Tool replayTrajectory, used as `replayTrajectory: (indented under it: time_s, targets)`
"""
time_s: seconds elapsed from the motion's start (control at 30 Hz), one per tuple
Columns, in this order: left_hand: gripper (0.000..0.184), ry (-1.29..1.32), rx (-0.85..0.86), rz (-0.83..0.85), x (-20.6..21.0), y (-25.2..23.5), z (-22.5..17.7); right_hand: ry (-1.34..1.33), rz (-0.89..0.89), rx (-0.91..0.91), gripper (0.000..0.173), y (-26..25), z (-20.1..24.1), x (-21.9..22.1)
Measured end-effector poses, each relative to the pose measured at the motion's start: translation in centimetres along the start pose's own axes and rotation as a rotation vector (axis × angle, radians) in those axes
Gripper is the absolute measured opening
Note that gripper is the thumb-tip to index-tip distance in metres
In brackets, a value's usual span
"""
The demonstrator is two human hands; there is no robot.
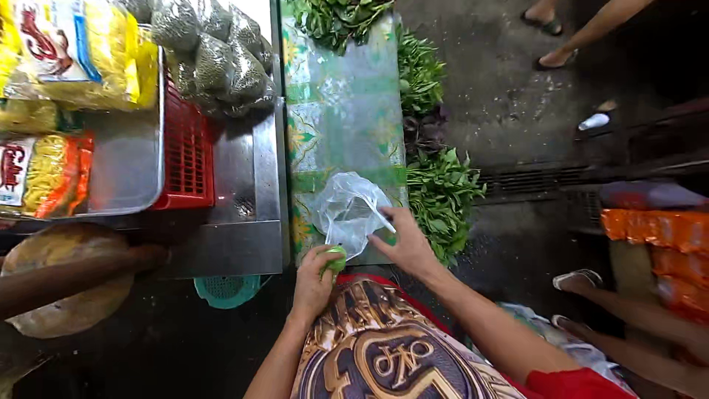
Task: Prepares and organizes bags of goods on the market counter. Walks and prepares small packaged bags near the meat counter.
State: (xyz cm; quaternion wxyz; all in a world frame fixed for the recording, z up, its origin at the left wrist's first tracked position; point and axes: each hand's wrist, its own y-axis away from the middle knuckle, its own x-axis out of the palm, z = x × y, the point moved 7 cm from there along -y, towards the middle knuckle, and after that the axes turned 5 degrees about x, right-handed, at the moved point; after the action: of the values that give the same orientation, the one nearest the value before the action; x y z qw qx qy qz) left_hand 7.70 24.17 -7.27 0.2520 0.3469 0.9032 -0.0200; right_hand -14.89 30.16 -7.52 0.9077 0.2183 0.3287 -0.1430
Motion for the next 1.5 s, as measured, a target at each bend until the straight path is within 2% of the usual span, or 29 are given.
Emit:
replayTrajectory:
  time_s: [0.03, 0.07, 0.17, 0.23, 0.3, 0.33, 0.43, 0.47, 0.53, 0.6, 0.67, 0.73, 0.8, 0.83, 0.9, 0.97, 1.0, 1.07, 1.17, 1.23, 1.27, 1.33, 1.4, 1.43, 1.5]
  targets:
    - [0.037, -0.021, 0.016, 0.043, 1.2, -0.9, -0.8, 0.088, -0.050, 0.028, 0.075, -0.7, -1.6, -0.5]
    - [0.037, -0.049, 0.015, 0.096, 2.5, -2.1, -1.3, 0.148, -0.014, 0.080, 0.078, -1.6, -3.3, -0.2]
    - [0.037, -0.181, -0.101, 0.336, 6.9, -5.8, -0.6, 0.077, 0.199, 0.233, 0.036, -3.1, -5.9, 1.1]
    - [0.041, -0.192, -0.198, 0.417, 9.0, -7.6, 0.8, -0.091, 0.243, 0.220, 0.032, -2.2, -3.4, 0.5]
    - [0.051, -0.148, -0.224, 0.392, 10.2, -8.6, 1.9, -0.197, 0.236, 0.155, 0.032, -0.1, -0.2, 0.3]
    - [0.060, -0.146, -0.234, 0.391, 10.5, -9.0, 2.5, -0.172, 0.198, 0.131, 0.036, 0.9, 0.9, 0.4]
    - [0.098, -0.340, -0.303, 0.548, 10.9, -8.1, 4.5, 0.129, 0.009, 0.144, 0.078, 1.3, 0.1, 2.6]
    - [0.103, -0.419, -0.323, 0.595, 10.9, -7.1, 5.3, 0.186, -0.018, 0.180, 0.075, 0.6, -1.5, 3.7]
    - [0.096, -0.541, -0.273, 0.664, 10.4, -4.8, 6.0, 0.135, 0.027, 0.289, 0.044, -0.5, -4.1, 4.8]
    - [0.076, -0.575, -0.162, 0.566, 8.1, -2.2, 5.3, 0.008, 0.105, 0.273, 0.039, 0.1, -3.0, 4.6]
    - [0.070, -0.487, -0.093, 0.259, 5.2, 1.7, 5.1, -0.130, 0.125, 0.208, 0.037, 3.6, -1.3, 4.6]
    - [0.090, -0.319, -0.194, 0.039, 3.2, 5.1, 6.9, -0.302, 0.109, 0.151, 0.033, 7.6, -0.1, 4.6]
    - [0.119, -0.076, -0.352, -0.041, 2.5, 8.4, 10.8, -0.445, 0.115, 0.105, 0.029, 11.9, 1.2, 5.8]
    - [0.128, 0.027, -0.405, -0.045, 2.5, 10.1, 12.7, -0.478, 0.122, 0.094, 0.029, 14.2, 1.8, 6.6]
    - [0.134, 0.174, -0.446, -0.031, 3.4, 13.6, 15.1, -0.493, 0.150, 0.075, 0.032, 19.1, 3.0, 7.1]
    - [0.133, 0.300, -0.438, -0.014, 3.8, 16.6, 15.5, -0.499, 0.172, 0.039, 0.034, 23.9, 4.5, 6.3]
    - [0.132, 0.379, -0.422, 0.001, 4.1, 17.7, 14.9, -0.492, 0.146, 0.013, 0.033, 26.1, 4.9, 5.4]
    - [0.126, 0.536, -0.324, 0.021, 4.6, 18.5, 12.2, -0.410, -0.019, -0.086, 0.031, 29.9, 4.8, 2.6]
    - [0.117, 0.505, 0.022, 0.079, 6.5, 18.0, 6.1, -0.198, -0.307, -0.258, 0.032, 34.2, 3.5, -1.3]
    - [0.110, 0.474, 0.194, 0.198, 9.2, 17.4, 1.5, -0.233, -0.338, -0.263, 0.031, 36.0, 2.4, -2.6]
    - [0.106, 0.527, 0.223, 0.294, 11.1, 17.6, -0.8, -0.302, -0.327, -0.246, 0.029, 36.8, 2.0, -2.7]
    - [0.105, 0.758, 0.158, 0.504, 15.7, 19.2, -5.0, -0.391, -0.294, -0.220, 0.024, 38.8, 1.1, -2.4]
    - [0.127, 0.973, -0.038, 0.705, 20.1, 22.5, -8.6, -0.354, -0.217, -0.176, 0.021, 41.0, -0.3, -1.7]
    - [0.124, 1.024, -0.152, 0.784, 21.9, 24.5, -10.1, -0.301, -0.165, -0.136, 0.021, 42.2, -1.3, -1.3]
    - [0.088, 1.012, -0.353, 0.840, 24.8, 27.8, -12.1, -0.191, -0.046, -0.059, 0.024, 44.7, -3.9, -0.8]
